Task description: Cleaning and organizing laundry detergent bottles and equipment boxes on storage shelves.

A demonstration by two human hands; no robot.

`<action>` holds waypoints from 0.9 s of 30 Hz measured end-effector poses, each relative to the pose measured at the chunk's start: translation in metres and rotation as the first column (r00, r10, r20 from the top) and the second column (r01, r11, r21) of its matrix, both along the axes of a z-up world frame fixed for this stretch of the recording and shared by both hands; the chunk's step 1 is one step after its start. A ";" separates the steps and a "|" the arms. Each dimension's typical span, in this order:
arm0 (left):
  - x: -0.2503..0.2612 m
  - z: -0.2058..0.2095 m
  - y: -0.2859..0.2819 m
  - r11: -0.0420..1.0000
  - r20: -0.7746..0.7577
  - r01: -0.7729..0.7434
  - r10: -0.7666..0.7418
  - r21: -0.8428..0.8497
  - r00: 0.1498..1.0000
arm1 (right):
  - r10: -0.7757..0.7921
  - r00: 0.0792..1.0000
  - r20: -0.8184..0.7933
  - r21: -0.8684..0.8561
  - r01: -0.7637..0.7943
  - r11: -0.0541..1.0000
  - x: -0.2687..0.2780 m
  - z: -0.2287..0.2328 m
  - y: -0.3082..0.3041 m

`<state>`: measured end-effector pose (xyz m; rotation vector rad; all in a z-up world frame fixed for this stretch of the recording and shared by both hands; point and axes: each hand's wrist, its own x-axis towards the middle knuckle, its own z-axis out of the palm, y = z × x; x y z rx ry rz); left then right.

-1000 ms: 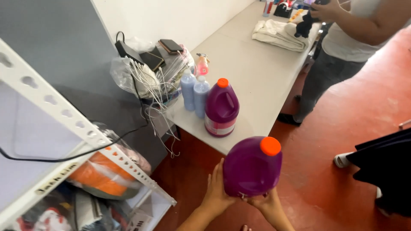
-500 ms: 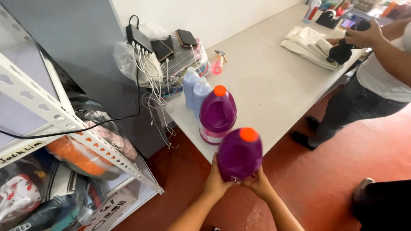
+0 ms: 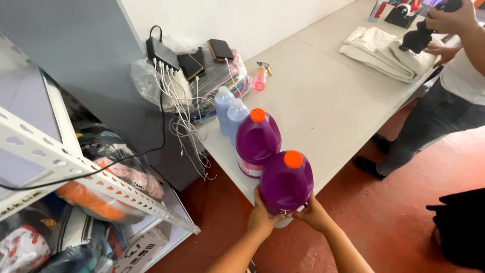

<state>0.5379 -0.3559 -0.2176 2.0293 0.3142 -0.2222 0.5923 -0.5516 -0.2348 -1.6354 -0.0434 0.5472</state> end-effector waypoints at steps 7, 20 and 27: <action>0.016 -0.031 -0.001 0.999 0.097 0.034 -0.034 0.001 0.995 | 0.035 0.998 0.045 -0.088 -0.031 0.996 0.012 -0.008 -0.009; 0.025 -0.029 -0.009 0.999 -0.004 -0.046 0.046 0.026 0.999 | 0.097 0.995 0.020 -0.023 -0.096 0.995 0.032 -0.030 -0.019; 0.012 -0.012 -0.017 0.998 -0.014 -0.062 0.062 -0.028 0.998 | 0.204 0.976 0.071 -0.220 -0.184 0.958 0.046 -0.037 -0.044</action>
